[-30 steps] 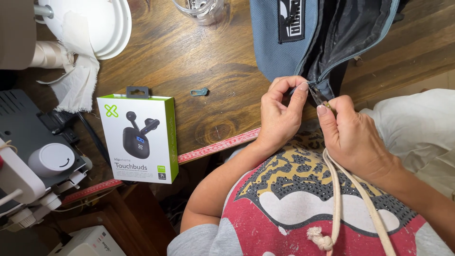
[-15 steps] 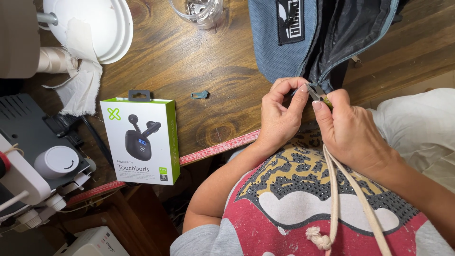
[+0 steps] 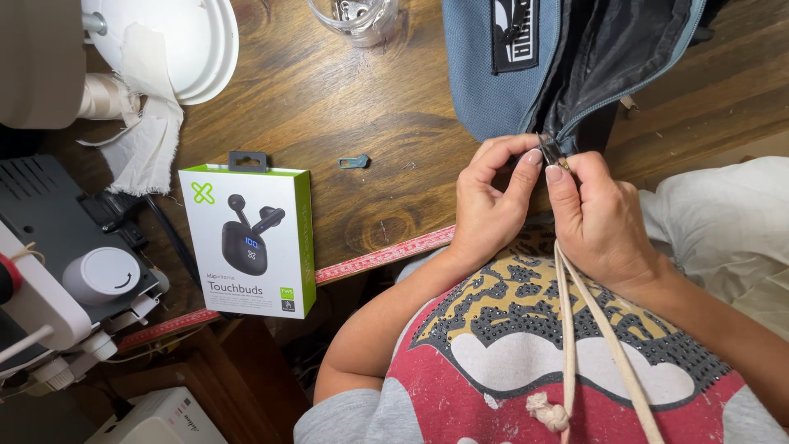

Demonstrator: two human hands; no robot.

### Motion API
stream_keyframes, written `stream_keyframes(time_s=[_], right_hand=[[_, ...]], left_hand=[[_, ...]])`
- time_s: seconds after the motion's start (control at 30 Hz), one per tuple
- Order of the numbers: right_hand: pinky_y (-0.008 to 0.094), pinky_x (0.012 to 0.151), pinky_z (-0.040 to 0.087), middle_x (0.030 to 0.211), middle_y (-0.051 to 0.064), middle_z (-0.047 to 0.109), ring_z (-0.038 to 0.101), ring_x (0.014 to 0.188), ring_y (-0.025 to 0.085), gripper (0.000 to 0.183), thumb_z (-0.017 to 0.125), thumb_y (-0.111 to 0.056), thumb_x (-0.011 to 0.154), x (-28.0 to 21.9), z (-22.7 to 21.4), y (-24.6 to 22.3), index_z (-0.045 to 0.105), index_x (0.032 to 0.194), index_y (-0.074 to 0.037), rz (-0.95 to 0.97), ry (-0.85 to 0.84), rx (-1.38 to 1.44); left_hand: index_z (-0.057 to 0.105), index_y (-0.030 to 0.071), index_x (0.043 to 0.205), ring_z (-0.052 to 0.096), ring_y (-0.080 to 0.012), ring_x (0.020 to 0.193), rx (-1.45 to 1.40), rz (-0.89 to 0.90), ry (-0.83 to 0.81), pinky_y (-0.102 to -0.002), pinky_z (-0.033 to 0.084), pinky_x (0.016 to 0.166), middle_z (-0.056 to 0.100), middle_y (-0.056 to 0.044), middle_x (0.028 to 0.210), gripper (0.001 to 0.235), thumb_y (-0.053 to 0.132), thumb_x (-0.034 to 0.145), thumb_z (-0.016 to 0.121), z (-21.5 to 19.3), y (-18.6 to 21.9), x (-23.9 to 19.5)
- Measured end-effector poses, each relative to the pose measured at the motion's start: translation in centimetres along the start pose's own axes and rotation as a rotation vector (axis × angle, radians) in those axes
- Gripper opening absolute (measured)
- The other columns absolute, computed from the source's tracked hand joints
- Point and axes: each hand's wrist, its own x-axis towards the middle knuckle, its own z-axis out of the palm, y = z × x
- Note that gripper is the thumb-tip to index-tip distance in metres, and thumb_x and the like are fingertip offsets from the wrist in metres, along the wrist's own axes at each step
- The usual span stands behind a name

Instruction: The person repairs a zipper on a gray bag by first cutting the old slider off with scissors. They then attach a new zipper slider to the bag's zipper track and slide it back and forth to test the mechanism.

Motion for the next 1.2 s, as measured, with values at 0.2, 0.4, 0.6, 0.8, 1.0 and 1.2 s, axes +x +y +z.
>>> stream_keyframes(time_s=[0.2, 0.4, 0.6, 0.8, 1.0, 1.2], right_hand=[[0.053, 0.054, 0.042, 0.069, 0.014, 0.062, 0.059, 0.060, 0.045, 0.024, 0.054, -0.025, 0.114, -0.1, 0.1, 0.3, 0.055, 0.106, -0.002, -0.062, 0.028, -0.056], [0.051, 0.053, 0.042, 0.072, 0.013, 0.061, 0.059, 0.058, 0.042, 0.021, 0.054, -0.021, 0.114, 0.0, 1.0, 1.5, 0.055, 0.104, -0.002, -0.154, 0.070, -0.063], [0.050, 0.058, 0.053, 0.058, 0.021, 0.058, 0.068, 0.069, 0.047, 0.020, 0.063, -0.024, 0.112, -0.1, 2.1, 3.3, 0.062, 0.101, -0.008, -0.134, 0.163, 0.020], [0.048, 0.057, 0.053, 0.056, 0.018, 0.057, 0.068, 0.068, 0.045, 0.022, 0.064, -0.026, 0.112, 0.1, 2.2, 4.1, 0.063, 0.097, -0.010, -0.170, 0.163, 0.026], [0.047, 0.060, 0.055, 0.060, 0.019, 0.061, 0.069, 0.070, 0.044, 0.022, 0.064, -0.027, 0.112, 0.4, 2.0, 4.5, 0.063, 0.097, -0.011, -0.161, 0.136, 0.045], [0.059, 0.062, 0.053, 0.067, 0.026, 0.065, 0.069, 0.075, 0.049, 0.027, 0.060, -0.032, 0.112, 0.7, 1.0, 4.0, 0.061, 0.103, -0.007, -0.120, 0.046, 0.006]], left_hand=[[0.072, 0.009, 0.108, 0.066, -0.0166, 0.094, 0.076, 0.100, 0.070, -0.030, 0.054, 0.093, 0.070, -0.006, 0.102, 0.011, 0.014, 0.101, 0.065, 0.3, 0.9, 0.1], [0.074, 0.010, 0.108, 0.063, -0.0154, 0.093, 0.057, 0.106, 0.111, -0.031, 0.053, 0.092, 0.069, -0.004, 0.100, 0.011, 0.013, 0.101, 0.066, 0.9, -0.8, -0.2], [0.077, 0.013, 0.111, 0.069, -0.0237, 0.093, -0.031, 0.181, 0.131, -0.037, 0.054, 0.091, 0.071, -0.008, 0.096, 0.015, 0.008, 0.098, 0.070, 1.0, -2.6, 0.1], [0.077, 0.013, 0.112, 0.068, -0.0206, 0.092, -0.045, 0.171, 0.153, -0.035, 0.053, 0.091, 0.071, -0.007, 0.095, 0.016, 0.009, 0.098, 0.071, 1.2, -2.1, 0.0], [0.077, 0.012, 0.111, 0.067, -0.0210, 0.092, -0.017, 0.201, 0.175, -0.035, 0.053, 0.092, 0.070, -0.007, 0.094, 0.016, 0.008, 0.098, 0.071, 1.4, -2.2, 0.0], [0.077, 0.012, 0.110, 0.068, -0.0278, 0.093, 0.090, 0.245, 0.153, -0.041, 0.052, 0.093, 0.070, -0.008, 0.095, 0.015, 0.009, 0.096, 0.070, 1.5, -2.0, -0.2]])
